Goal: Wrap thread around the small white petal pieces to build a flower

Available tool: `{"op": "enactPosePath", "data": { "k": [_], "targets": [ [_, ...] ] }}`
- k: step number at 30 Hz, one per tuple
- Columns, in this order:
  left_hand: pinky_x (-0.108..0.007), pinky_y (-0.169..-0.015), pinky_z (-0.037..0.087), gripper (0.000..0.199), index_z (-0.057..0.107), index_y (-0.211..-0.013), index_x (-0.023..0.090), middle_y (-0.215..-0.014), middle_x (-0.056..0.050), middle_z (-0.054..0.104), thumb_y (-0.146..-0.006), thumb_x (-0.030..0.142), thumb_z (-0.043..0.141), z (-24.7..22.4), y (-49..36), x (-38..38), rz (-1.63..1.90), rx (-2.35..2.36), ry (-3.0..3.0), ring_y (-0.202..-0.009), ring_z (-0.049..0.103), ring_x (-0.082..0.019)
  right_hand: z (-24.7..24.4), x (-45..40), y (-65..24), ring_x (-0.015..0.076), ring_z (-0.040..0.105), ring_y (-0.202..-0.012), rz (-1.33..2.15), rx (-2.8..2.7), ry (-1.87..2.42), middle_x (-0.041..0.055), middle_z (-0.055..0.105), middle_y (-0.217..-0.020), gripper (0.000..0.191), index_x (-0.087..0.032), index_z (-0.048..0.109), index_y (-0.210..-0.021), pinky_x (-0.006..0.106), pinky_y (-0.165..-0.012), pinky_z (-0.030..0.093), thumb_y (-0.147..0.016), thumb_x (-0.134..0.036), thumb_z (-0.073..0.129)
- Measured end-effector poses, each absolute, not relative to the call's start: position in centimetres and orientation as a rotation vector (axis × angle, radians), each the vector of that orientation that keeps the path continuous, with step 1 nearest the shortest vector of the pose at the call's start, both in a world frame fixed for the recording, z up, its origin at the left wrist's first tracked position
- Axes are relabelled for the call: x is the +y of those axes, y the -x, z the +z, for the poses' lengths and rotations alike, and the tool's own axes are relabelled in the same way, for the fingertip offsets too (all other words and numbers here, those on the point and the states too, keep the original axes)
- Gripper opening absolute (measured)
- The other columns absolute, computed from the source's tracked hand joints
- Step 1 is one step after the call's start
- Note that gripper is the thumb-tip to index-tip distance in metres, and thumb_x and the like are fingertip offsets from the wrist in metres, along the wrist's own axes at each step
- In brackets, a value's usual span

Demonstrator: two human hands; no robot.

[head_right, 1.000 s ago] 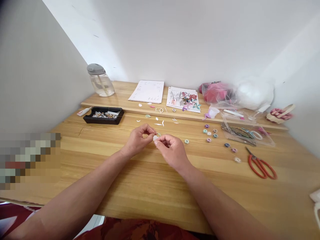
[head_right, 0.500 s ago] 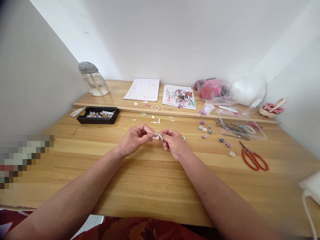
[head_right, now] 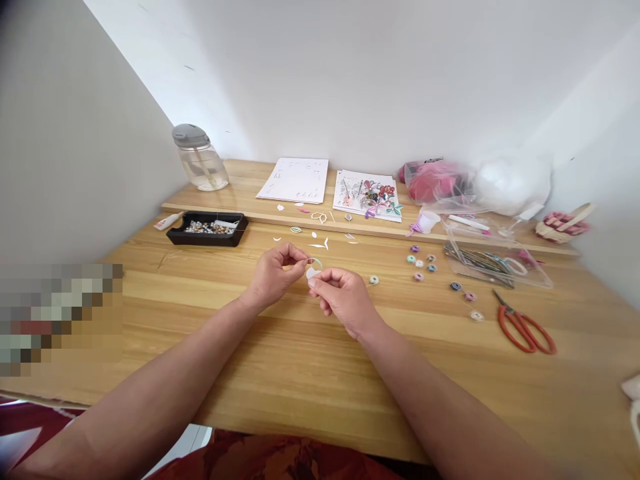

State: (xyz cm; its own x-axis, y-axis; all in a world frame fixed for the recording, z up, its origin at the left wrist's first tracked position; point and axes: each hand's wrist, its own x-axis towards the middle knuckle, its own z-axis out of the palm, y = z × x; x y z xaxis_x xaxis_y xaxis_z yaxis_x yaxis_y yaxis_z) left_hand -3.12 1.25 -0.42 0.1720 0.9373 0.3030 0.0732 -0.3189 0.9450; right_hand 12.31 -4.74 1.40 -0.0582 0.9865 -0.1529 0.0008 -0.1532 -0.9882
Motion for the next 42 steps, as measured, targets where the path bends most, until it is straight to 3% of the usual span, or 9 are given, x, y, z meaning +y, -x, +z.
{"op": "enactPosePath", "data": {
  "k": [4,9,16,21,32,35,40,42],
  "targets": [
    [-0.028,-0.074,0.050,0.003,0.060,-0.073,0.016,-0.080,-0.004,0.070,-0.075,0.016,0.062,0.2,3.2,0.8,1.177,0.924,-1.730,-0.075,0.064,-0.014,2.6,-4.6,-13.1,0.0095,0.047,-0.057,0.947,-1.421,1.229,-0.0007,0.060,-0.066,0.018,-0.017,0.065,-0.073,0.025,-0.053,0.037,-0.077,-0.034,0.071],
    [-0.030,-0.081,0.050,0.008,0.057,-0.073,0.016,-0.084,-0.005,0.071,-0.077,0.017,0.064,0.7,3.1,0.1,1.045,0.703,-1.703,-0.082,0.065,-0.015,2.7,-3.3,-14.5,0.0103,0.049,-0.059,0.804,-1.406,1.174,-0.0014,0.058,-0.064,0.015,-0.018,0.065,-0.073,0.025,-0.055,0.038,-0.077,-0.031,0.070],
    [-0.029,-0.076,0.049,0.015,0.059,-0.073,0.016,-0.082,-0.004,0.068,-0.077,0.025,0.069,1.1,3.2,0.0,1.043,0.609,-1.472,-0.077,0.063,-0.013,1.1,-2.5,-14.6,0.0061,0.037,-0.042,1.201,-1.044,1.232,-0.0047,0.054,-0.055,0.025,-0.019,0.064,-0.071,0.023,-0.040,0.026,-0.066,-0.039,0.080],
    [-0.028,-0.070,0.048,0.020,0.058,-0.073,0.016,-0.075,-0.002,0.066,-0.076,0.030,0.071,0.8,3.1,0.6,1.195,0.736,-1.417,-0.069,0.060,-0.011,0.4,-3.2,-13.4,0.0050,0.044,-0.043,1.472,-0.911,1.220,-0.0014,0.063,-0.066,0.028,-0.017,0.063,-0.069,0.020,-0.040,0.033,-0.063,-0.036,0.083],
    [-0.027,-0.070,0.049,0.012,0.058,-0.075,0.016,-0.079,-0.004,0.068,-0.074,0.024,0.067,-0.2,2.8,1.1,1.302,0.915,-1.365,-0.073,0.063,-0.013,0.9,-4.6,-11.9,0.0067,0.053,-0.053,1.615,-0.847,1.192,0.0012,0.065,-0.070,0.028,-0.016,0.068,-0.072,0.020,-0.046,0.042,-0.062,-0.035,0.085],
    [-0.028,-0.074,0.049,0.008,0.059,-0.075,0.016,-0.081,-0.004,0.069,-0.075,0.021,0.065,-0.3,3.0,1.2,1.304,0.965,-1.493,-0.076,0.063,-0.014,1.1,-4.9,-11.7,0.0074,0.050,-0.048,1.504,-0.996,1.257,0.0012,0.065,-0.070,0.025,-0.017,0.067,-0.071,0.023,-0.045,0.040,-0.068,-0.039,0.080],
    [-0.029,-0.077,0.048,0.004,0.059,-0.073,0.018,-0.081,-0.003,0.068,-0.077,0.017,0.061,0.6,3.3,0.5,1.209,0.920,-1.797,-0.079,0.063,-0.015,2.3,-5.5,-11.9,0.0092,0.044,-0.053,0.969,-1.468,1.299,-0.0007,0.060,-0.065,0.016,-0.019,0.067,-0.071,0.025,-0.050,0.034,-0.078,-0.034,0.070],
    [-0.029,-0.078,0.048,0.005,0.058,-0.073,0.019,-0.082,-0.003,0.069,-0.078,0.018,0.060,1.0,3.3,0.1,1.126,0.844,-1.847,-0.079,0.063,-0.016,2.8,-5.5,-12.3,0.0096,0.044,-0.055,0.975,-1.476,1.251,-0.0010,0.059,-0.064,0.016,-0.020,0.065,-0.072,0.025,-0.051,0.033,-0.078,-0.033,0.069]
  ]
}}
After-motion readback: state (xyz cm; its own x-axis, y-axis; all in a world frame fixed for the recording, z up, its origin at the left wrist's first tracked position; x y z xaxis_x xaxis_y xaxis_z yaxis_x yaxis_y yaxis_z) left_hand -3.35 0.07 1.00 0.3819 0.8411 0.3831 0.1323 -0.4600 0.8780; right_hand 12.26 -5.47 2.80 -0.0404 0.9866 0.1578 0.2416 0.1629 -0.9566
